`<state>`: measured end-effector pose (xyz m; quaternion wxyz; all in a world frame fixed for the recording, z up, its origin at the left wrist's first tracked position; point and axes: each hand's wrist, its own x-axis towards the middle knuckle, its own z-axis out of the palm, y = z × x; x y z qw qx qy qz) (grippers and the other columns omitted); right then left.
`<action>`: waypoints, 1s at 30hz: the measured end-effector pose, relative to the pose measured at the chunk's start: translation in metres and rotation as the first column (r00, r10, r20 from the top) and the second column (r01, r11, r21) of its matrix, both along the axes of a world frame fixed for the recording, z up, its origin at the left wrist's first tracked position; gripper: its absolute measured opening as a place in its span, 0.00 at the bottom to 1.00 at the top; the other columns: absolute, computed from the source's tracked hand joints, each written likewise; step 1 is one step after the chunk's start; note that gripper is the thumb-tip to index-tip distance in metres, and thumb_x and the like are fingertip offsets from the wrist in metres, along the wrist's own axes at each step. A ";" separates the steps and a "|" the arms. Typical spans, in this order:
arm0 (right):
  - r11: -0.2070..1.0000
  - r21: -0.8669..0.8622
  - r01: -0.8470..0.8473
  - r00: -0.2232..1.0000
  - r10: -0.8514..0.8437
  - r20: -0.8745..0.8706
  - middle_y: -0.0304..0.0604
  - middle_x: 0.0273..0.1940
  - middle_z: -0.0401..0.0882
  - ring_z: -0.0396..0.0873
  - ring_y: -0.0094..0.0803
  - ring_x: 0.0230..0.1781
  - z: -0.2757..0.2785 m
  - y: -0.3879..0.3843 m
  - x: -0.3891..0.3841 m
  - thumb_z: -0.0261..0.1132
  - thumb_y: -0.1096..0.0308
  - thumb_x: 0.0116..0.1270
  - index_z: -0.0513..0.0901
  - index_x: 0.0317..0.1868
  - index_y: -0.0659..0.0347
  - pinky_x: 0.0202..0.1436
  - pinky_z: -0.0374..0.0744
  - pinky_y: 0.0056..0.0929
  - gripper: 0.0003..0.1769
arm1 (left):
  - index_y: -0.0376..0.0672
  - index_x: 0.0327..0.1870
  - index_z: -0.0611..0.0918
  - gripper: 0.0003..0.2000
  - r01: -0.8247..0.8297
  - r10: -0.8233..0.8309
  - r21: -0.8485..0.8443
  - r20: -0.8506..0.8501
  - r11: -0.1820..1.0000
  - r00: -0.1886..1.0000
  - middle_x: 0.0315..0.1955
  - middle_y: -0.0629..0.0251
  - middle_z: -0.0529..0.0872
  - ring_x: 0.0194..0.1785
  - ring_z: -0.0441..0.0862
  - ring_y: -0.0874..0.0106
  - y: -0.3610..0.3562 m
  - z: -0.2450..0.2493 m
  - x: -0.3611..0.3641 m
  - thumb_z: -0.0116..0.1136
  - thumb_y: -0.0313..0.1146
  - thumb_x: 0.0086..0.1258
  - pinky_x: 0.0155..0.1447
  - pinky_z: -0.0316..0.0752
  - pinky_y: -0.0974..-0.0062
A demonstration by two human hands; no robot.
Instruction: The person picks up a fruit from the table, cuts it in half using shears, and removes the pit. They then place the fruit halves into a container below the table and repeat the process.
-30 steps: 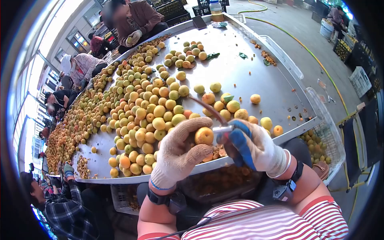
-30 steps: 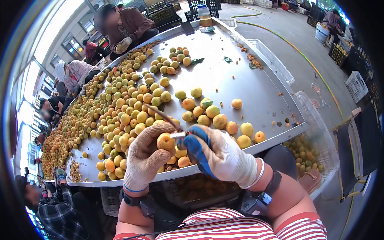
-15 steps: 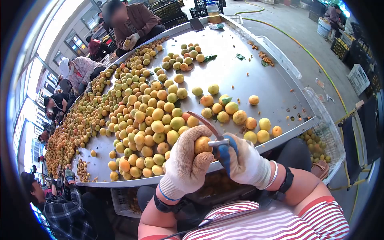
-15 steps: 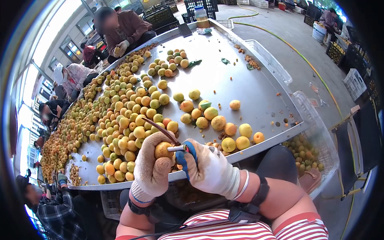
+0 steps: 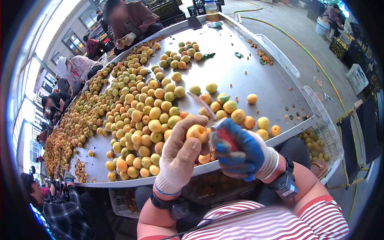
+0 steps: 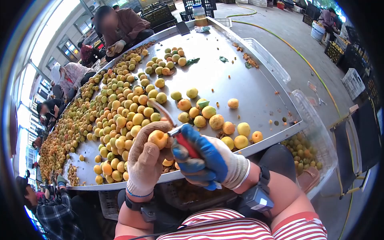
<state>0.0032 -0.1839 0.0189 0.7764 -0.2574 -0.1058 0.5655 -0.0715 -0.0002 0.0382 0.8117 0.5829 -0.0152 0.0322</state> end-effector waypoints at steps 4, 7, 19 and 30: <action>0.987 -0.021 0.161 0.957 -0.151 0.247 0.30 0.17 0.69 0.65 0.20 0.10 0.009 -0.004 0.000 0.44 0.38 0.82 0.76 0.38 0.55 0.12 0.64 0.20 0.30 | 0.34 0.68 0.72 0.25 -0.011 0.014 -0.050 0.069 0.999 0.998 0.54 0.58 0.82 0.51 0.81 0.72 0.006 0.000 0.001 0.61 0.28 0.72 0.61 0.77 0.73; 0.940 -0.150 0.307 0.812 -0.177 0.557 0.35 0.24 0.76 0.71 0.21 0.16 0.015 -0.006 -0.005 0.50 0.52 0.84 0.77 0.46 0.60 0.18 0.70 0.20 0.19 | 0.33 0.68 0.72 0.25 -0.102 0.102 -0.007 0.123 0.995 0.987 0.57 0.57 0.81 0.56 0.81 0.69 0.000 0.008 -0.002 0.62 0.24 0.70 0.66 0.75 0.69; 0.807 0.156 0.569 -0.036 -0.165 0.986 0.50 0.28 0.81 0.81 0.51 0.25 -0.011 0.009 -0.020 0.60 0.70 0.74 0.77 0.49 0.62 0.28 0.78 0.39 0.07 | 0.36 0.67 0.70 0.27 -0.117 0.143 -0.099 0.325 0.988 0.935 0.62 0.50 0.80 0.68 0.78 0.57 -0.001 -0.009 0.004 0.67 0.22 0.68 0.73 0.71 0.57; 0.611 0.333 0.718 -0.386 -0.047 0.921 0.51 0.27 0.80 0.80 0.51 0.24 -0.022 0.023 -0.029 0.66 0.68 0.70 0.76 0.48 0.64 0.25 0.77 0.43 0.11 | 0.34 0.68 0.71 0.33 -0.186 0.181 0.047 0.096 0.981 0.979 0.56 0.48 0.84 0.64 0.82 0.59 -0.013 -0.018 0.004 0.50 0.58 0.79 0.70 0.72 0.62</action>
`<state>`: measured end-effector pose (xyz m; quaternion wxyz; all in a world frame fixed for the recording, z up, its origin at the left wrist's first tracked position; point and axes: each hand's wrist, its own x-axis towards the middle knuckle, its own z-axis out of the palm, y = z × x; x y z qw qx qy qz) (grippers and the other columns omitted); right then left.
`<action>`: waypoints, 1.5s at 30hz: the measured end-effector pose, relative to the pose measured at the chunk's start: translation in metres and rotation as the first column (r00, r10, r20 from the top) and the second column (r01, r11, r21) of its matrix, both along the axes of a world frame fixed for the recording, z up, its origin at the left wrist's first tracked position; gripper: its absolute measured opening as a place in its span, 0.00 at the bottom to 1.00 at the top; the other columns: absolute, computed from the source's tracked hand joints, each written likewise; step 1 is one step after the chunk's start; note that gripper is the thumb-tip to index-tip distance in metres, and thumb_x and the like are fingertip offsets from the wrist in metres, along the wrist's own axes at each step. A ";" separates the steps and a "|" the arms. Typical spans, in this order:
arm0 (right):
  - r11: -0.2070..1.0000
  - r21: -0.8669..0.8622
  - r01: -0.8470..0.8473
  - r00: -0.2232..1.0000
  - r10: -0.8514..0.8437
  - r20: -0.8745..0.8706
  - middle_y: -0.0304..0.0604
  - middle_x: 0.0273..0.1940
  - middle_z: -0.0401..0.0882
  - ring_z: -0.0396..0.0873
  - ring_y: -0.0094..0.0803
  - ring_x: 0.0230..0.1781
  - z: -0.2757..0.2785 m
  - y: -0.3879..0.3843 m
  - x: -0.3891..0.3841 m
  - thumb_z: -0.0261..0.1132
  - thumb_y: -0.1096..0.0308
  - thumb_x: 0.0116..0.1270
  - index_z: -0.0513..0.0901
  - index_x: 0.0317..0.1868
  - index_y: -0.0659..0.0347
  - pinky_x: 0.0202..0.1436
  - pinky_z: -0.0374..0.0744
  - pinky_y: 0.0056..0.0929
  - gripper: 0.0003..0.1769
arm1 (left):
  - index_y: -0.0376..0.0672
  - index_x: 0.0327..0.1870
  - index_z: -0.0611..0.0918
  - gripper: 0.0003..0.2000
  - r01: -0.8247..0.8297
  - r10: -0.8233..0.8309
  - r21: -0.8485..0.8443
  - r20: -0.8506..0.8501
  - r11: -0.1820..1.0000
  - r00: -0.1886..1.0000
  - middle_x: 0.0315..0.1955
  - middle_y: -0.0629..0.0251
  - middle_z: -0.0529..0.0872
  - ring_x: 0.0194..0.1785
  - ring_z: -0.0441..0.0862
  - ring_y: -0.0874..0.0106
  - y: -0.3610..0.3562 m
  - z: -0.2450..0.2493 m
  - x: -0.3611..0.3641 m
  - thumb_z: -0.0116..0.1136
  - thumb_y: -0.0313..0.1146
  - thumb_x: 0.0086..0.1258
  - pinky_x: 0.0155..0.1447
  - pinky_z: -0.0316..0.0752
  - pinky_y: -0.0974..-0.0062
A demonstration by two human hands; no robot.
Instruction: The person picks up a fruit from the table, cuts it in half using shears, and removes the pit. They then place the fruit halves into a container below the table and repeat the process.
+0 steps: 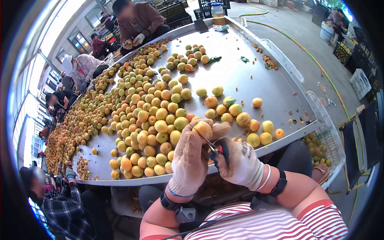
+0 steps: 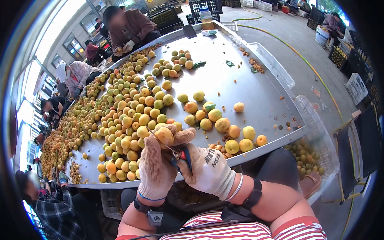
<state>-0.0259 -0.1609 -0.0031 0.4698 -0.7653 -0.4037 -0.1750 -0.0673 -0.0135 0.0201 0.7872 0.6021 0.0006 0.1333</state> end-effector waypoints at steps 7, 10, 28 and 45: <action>0.999 0.005 -0.035 0.994 0.036 -0.108 0.50 0.25 0.80 0.80 0.52 0.23 -0.002 -0.003 0.007 0.66 0.68 0.69 0.76 0.46 0.64 0.24 0.77 0.43 0.10 | 0.34 0.73 0.68 0.28 0.037 -0.038 -0.034 -0.025 0.999 0.999 0.55 0.58 0.83 0.60 0.80 0.72 0.006 0.014 -0.001 0.61 0.24 0.74 0.66 0.75 0.73; 0.999 -0.004 0.044 0.999 -0.044 0.012 0.49 0.25 0.80 0.80 0.52 0.23 0.002 -0.003 0.005 0.66 0.68 0.69 0.76 0.45 0.63 0.24 0.77 0.43 0.10 | 0.33 0.72 0.70 0.29 0.058 -0.062 -0.129 -0.029 0.990 0.998 0.53 0.60 0.84 0.56 0.82 0.73 0.008 0.014 -0.001 0.65 0.22 0.69 0.63 0.78 0.75; 0.998 -0.061 -0.003 1.000 0.003 0.006 0.48 0.23 0.78 0.80 0.50 0.22 0.001 -0.001 0.007 0.67 0.65 0.70 0.74 0.40 0.60 0.24 0.76 0.44 0.10 | 0.31 0.68 0.73 0.27 -0.008 -0.015 -0.327 -0.068 0.945 0.998 0.54 0.55 0.84 0.57 0.84 0.66 0.016 0.015 0.001 0.67 0.32 0.72 0.67 0.76 0.69; 0.971 -0.234 -0.041 0.998 0.029 -0.056 0.48 0.26 0.80 0.81 0.50 0.24 -0.012 0.002 0.012 0.65 0.64 0.71 0.75 0.40 0.60 0.25 0.78 0.44 0.10 | 0.30 0.65 0.76 0.25 -0.258 0.283 -0.147 0.187 0.955 0.941 0.54 0.55 0.86 0.60 0.82 0.68 0.040 0.018 0.001 0.65 0.38 0.75 0.69 0.72 0.70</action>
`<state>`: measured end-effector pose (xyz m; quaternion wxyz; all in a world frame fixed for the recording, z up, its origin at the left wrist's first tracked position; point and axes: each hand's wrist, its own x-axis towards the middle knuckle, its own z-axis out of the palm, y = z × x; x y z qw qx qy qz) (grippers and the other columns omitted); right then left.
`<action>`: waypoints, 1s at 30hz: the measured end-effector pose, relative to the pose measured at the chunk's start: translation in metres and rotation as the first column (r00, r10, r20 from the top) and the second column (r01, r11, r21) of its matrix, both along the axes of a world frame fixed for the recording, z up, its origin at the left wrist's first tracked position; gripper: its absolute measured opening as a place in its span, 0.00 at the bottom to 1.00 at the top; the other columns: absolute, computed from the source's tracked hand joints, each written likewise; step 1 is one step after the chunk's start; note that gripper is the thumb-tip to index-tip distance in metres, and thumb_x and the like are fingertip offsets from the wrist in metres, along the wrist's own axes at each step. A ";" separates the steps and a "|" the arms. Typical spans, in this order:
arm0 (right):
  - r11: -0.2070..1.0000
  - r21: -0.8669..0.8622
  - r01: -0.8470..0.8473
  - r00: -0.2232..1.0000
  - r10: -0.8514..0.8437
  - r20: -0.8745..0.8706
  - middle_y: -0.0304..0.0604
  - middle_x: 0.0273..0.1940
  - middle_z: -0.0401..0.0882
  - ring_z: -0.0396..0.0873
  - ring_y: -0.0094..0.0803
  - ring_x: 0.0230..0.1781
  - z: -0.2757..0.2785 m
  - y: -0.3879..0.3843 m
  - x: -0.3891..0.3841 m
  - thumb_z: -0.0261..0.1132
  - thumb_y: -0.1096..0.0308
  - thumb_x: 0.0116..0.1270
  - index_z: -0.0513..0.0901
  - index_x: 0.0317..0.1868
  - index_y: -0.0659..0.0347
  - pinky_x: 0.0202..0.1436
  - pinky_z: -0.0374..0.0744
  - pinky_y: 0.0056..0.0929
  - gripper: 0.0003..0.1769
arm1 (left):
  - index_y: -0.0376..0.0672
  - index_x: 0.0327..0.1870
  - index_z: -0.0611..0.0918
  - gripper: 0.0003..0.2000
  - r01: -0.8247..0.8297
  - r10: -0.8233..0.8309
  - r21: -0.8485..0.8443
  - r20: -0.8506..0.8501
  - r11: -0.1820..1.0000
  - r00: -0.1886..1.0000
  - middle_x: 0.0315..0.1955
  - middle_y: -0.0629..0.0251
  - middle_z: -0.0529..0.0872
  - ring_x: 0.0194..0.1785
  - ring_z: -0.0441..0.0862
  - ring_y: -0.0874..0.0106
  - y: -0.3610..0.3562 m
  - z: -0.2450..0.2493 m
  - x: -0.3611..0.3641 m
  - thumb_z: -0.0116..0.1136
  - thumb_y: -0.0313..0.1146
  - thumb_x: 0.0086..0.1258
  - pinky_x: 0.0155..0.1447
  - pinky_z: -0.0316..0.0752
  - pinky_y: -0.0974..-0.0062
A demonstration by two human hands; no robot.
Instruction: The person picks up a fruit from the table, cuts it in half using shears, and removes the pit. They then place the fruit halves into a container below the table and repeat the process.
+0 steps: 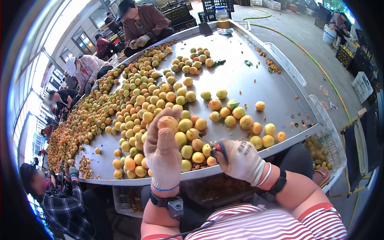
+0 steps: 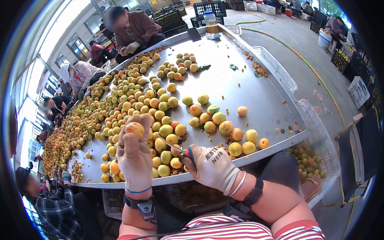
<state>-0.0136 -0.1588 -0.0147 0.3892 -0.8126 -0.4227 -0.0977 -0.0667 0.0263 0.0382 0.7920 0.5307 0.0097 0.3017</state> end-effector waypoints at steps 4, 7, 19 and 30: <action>0.995 -0.045 0.086 0.964 -0.094 -0.249 0.42 0.28 0.81 0.81 0.39 0.24 0.002 0.001 0.006 0.62 0.62 0.76 0.77 0.43 0.61 0.26 0.78 0.35 0.10 | 0.33 0.62 0.80 0.28 -0.171 0.161 0.397 0.059 0.901 0.985 0.52 0.61 0.86 0.55 0.82 0.69 0.007 0.003 -0.006 0.72 0.44 0.68 0.66 0.71 0.74; 0.804 0.570 0.167 0.293 0.512 -0.808 0.29 0.32 0.76 0.73 0.14 0.30 0.021 -0.006 0.009 0.61 0.59 0.80 0.78 0.55 0.61 0.33 0.74 0.16 0.14 | 0.36 0.59 0.83 0.32 -0.091 0.140 0.809 0.011 0.580 0.990 0.47 0.59 0.87 0.51 0.83 0.66 -0.004 0.011 -0.013 0.77 0.49 0.59 0.60 0.76 0.70; 0.750 0.619 0.231 0.237 0.574 -0.784 0.37 0.46 0.82 0.78 0.16 0.32 0.043 -0.014 -0.001 0.67 0.59 0.76 0.75 0.61 0.61 0.32 0.79 0.16 0.21 | 0.42 0.60 0.83 0.29 -0.029 0.044 0.953 0.017 0.302 0.999 0.41 0.59 0.88 0.46 0.86 0.57 -0.035 0.002 -0.011 0.77 0.43 0.57 0.52 0.81 0.63; 0.782 0.594 0.190 0.288 0.534 -0.795 0.43 0.44 0.78 0.75 0.21 0.19 0.019 -0.022 0.001 0.64 0.68 0.73 0.74 0.59 0.62 0.21 0.79 0.22 0.18 | 0.36 0.68 0.75 0.20 0.329 -0.328 -0.020 -0.173 0.944 0.929 0.50 0.57 0.83 0.52 0.82 0.72 -0.039 -0.013 -0.007 0.54 0.36 0.81 0.59 0.78 0.75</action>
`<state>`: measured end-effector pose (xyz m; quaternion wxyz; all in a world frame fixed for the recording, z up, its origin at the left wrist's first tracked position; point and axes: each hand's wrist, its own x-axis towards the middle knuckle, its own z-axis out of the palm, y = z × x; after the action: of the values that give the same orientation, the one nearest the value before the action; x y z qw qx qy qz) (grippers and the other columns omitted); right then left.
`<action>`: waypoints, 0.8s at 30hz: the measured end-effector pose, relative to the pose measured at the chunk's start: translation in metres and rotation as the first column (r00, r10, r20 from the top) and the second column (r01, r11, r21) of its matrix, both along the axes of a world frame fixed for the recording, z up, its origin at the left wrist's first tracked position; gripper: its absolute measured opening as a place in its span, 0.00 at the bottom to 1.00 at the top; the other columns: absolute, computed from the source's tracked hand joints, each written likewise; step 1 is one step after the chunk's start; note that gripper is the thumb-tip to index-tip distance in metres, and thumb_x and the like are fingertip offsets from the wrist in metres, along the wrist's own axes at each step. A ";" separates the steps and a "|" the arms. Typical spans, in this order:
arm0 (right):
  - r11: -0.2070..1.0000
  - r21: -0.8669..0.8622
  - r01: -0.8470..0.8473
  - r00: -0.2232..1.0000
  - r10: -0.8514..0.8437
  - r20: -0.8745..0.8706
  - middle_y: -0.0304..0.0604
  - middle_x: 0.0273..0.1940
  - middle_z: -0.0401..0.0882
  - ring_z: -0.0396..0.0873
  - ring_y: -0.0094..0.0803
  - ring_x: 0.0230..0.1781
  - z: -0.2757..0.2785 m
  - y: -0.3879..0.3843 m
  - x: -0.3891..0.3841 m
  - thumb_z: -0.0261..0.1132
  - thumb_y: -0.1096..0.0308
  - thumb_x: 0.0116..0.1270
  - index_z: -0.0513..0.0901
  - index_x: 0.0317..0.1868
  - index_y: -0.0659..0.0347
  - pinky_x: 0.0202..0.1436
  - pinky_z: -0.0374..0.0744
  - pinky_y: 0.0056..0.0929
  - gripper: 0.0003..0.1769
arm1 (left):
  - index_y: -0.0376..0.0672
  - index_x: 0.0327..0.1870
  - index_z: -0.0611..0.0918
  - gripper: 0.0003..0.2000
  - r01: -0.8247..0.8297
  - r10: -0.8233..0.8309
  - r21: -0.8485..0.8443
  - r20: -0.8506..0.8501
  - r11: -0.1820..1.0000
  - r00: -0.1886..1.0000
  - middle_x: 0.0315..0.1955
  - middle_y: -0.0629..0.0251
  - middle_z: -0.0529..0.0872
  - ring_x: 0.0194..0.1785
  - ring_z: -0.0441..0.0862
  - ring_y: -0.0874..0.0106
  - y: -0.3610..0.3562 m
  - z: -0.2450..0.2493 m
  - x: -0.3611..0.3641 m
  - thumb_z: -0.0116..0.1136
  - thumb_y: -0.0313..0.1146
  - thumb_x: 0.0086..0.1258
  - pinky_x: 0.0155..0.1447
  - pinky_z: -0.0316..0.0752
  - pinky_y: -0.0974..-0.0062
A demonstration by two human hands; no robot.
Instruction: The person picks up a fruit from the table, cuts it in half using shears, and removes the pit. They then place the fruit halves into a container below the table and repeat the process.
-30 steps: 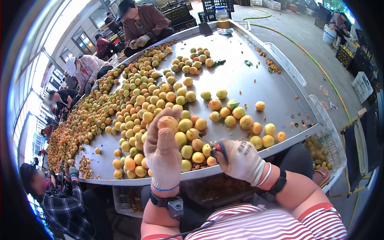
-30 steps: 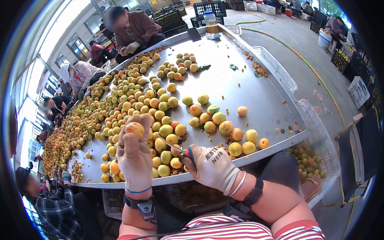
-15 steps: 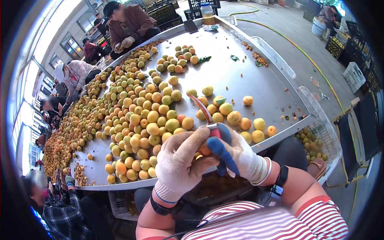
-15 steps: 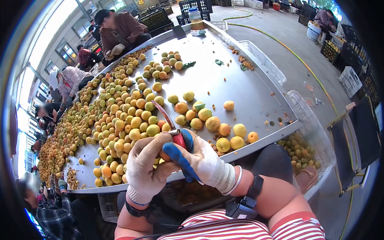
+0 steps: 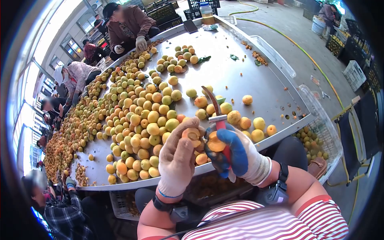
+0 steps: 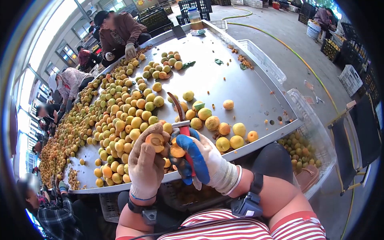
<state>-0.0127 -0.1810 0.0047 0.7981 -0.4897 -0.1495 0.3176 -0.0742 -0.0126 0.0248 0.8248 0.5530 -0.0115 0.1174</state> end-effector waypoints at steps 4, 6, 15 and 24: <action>0.991 0.133 0.017 1.000 -0.015 -0.014 0.39 0.33 0.80 0.76 0.23 0.19 0.007 -0.004 0.004 0.62 0.62 0.76 0.75 0.58 0.61 0.19 0.77 0.21 0.16 | 0.32 0.71 0.70 0.20 0.052 -0.063 -0.186 -0.056 0.981 0.996 0.57 0.52 0.82 0.50 0.85 0.70 0.004 0.008 0.003 0.49 0.30 0.81 0.57 0.83 0.72; 0.997 0.048 0.062 0.995 -0.058 -0.082 0.36 0.32 0.79 0.75 0.21 0.21 0.021 -0.003 0.002 0.63 0.63 0.75 0.76 0.57 0.61 0.20 0.75 0.19 0.16 | 0.31 0.70 0.70 0.20 0.082 -0.092 -0.205 -0.038 0.975 0.995 0.59 0.50 0.81 0.48 0.86 0.67 0.009 0.007 0.005 0.49 0.28 0.80 0.56 0.84 0.68; 0.859 -0.386 -0.337 0.774 0.486 0.405 0.45 0.32 0.84 0.83 0.31 0.34 0.016 -0.002 0.003 0.73 0.61 0.65 0.82 0.45 0.60 0.43 0.81 0.32 0.15 | 0.30 0.68 0.71 0.20 -0.083 0.074 -0.046 -0.177 0.995 0.981 0.50 0.55 0.84 0.41 0.84 0.72 0.032 0.006 0.014 0.51 0.24 0.78 0.47 0.81 0.75; 0.800 -0.414 -0.434 0.702 0.588 0.401 0.42 0.32 0.84 0.82 0.28 0.34 0.012 -0.001 0.002 0.74 0.59 0.64 0.84 0.42 0.60 0.43 0.81 0.29 0.14 | 0.31 0.67 0.73 0.19 -0.079 0.054 -0.185 -0.135 0.979 0.989 0.47 0.57 0.86 0.35 0.83 0.73 0.061 -0.012 0.026 0.54 0.26 0.77 0.40 0.78 0.77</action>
<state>-0.0112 -0.1822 0.0170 0.5269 -0.6047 -0.4389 0.4052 -0.0480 0.0482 0.0125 0.8684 0.4782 0.0720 0.1095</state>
